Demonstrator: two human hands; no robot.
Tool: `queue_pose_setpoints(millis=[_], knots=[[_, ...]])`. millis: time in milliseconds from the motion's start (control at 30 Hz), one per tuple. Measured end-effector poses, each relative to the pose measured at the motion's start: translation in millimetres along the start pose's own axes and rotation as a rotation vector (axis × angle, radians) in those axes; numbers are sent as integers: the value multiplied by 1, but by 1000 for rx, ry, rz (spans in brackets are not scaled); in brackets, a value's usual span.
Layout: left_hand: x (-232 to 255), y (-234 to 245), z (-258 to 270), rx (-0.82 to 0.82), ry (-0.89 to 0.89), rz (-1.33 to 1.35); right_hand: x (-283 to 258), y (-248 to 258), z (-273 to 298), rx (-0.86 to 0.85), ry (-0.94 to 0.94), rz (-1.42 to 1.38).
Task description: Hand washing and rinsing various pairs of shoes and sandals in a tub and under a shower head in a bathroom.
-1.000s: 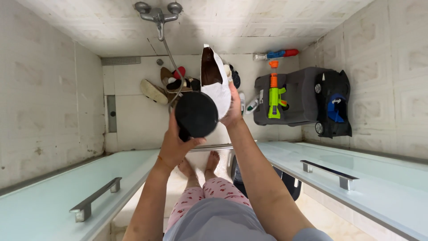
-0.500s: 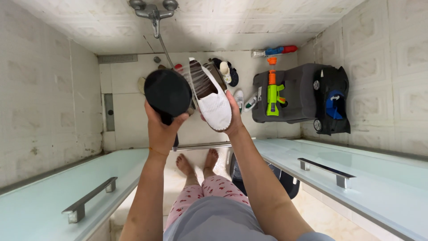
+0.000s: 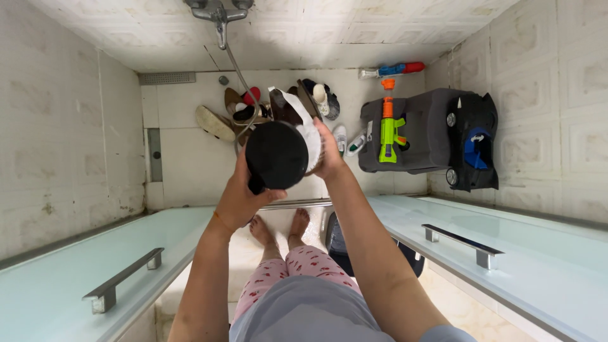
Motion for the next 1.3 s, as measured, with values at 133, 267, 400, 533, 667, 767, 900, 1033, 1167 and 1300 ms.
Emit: queue_pose_setpoints(millis=[133,267,400,533,667,767,900,1033,1167,1300], knots=[[-10,5,4,36,18,-94,-11,9,-17,151,-32,49],[-4,4,5,34,14,75,-11,18,-26,220,-79,46],[-6,5,3,99,30,-91,-10,7,-12,238,-105,79],[-11,7,0,61,-26,-49,-5,7,-5,226,-131,104],[-18,21,-3,117,61,-7,-1,-2,8,208,-162,105],[-6,14,-3,40,20,18,4,5,1,196,-164,107],[7,7,-7,56,-22,76,7,3,-1,175,-143,119],[-7,2,-9,21,-26,97,5,3,5,210,-63,188],[-31,18,-21,203,-32,31,-9,7,9,233,316,643],[-44,31,-29,308,-55,48,-37,-30,53,252,828,1259]])
Point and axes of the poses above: each hand's wrist, its own z-axis away from the middle knuckle, its own y-axis out of the back of the hand, x = y × z, the point moved 6 cm from there along -z, towards the middle knuckle, and after that the axes turned 13 degrees about x, right-handed, at the moved point
